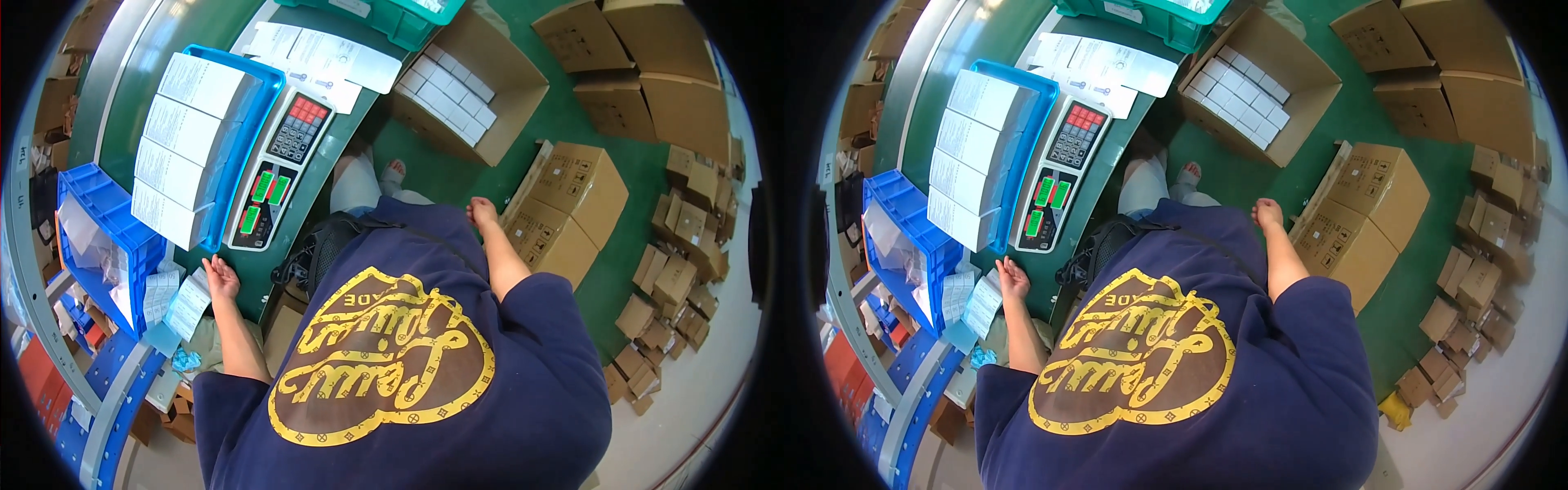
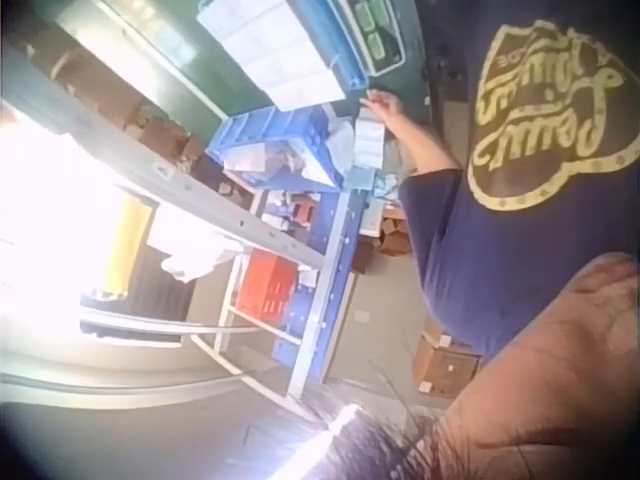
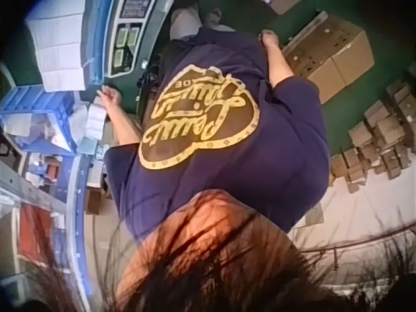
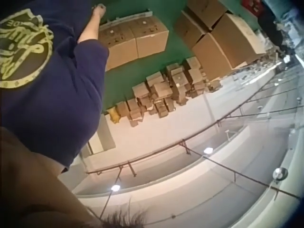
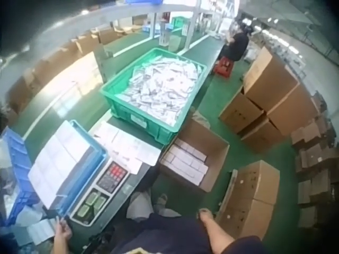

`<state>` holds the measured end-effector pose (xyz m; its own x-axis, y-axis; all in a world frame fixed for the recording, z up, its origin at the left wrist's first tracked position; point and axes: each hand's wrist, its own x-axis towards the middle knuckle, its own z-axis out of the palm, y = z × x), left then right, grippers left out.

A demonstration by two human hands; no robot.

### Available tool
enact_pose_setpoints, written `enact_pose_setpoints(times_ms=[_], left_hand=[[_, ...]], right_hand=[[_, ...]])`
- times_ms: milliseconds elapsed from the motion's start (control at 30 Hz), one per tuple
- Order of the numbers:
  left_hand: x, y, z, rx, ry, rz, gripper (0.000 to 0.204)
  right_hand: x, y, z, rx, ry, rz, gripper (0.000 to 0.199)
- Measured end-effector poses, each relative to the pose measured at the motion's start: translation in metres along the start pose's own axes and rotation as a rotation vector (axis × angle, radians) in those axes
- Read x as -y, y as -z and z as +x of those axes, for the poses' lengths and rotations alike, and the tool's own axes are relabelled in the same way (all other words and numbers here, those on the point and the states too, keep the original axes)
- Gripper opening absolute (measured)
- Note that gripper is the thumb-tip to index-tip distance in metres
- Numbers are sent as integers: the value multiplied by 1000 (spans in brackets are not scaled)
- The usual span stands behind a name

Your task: Packaging small items into individual white boxes and then into a larger carton.

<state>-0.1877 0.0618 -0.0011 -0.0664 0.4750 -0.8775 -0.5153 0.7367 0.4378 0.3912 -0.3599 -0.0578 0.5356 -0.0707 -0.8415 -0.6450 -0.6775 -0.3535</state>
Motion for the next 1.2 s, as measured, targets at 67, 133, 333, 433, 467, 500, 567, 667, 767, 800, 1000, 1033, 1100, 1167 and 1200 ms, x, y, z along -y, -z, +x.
enact_pose_setpoints(times_ms=[67,133,333,433,467,500,567,667,767,800,1000,1033,1100,1167,1200], left_hand=[[-1,-3,0,18,-6,-21,33],[3,4,3,22,-19,-29,35],[14,4,3,-176,-57,7,48],[13,1,2,-158,-69,12,46],[14,-2,0,-189,-76,21,45],[15,-4,-1,-176,-83,5,45],[18,-10,-6,-192,-81,19,44],[22,-27,-6,-215,-95,27,44],[28,-23,-8,-282,-88,50,44],[30,-21,-9,-251,-122,78,46],[40,-15,-16,-161,-175,28,48],[36,-29,-23,-229,-173,58,47],[33,-43,-32,-374,-175,130,46],[37,-33,-34,-371,-163,135,44],[38,-28,-35,-357,-158,142,43]], right_hand=[[17,-14,-8,4,96,49,25],[56,-28,-19,53,367,50,25],[255,-33,-150,138,1133,315,23],[358,-39,-206,249,1275,267,21],[391,-45,-210,286,1298,177,21],[422,-57,-199,244,1380,-11,24],[463,-81,-163,203,1478,-211,29],[504,-115,-120,-361,1157,-1130,33],[510,-131,-102,-318,1020,-1218,35],[512,-131,-99,-319,1052,-1245,32],[541,-107,-134,-251,1489,-1086,33],[554,-110,-142,-249,1494,-1108,33],[582,-123,-161,-38,1377,-888,34],[592,-129,-182,69,1293,-775,34],[595,-132,-194,60,1300,-909,35]])
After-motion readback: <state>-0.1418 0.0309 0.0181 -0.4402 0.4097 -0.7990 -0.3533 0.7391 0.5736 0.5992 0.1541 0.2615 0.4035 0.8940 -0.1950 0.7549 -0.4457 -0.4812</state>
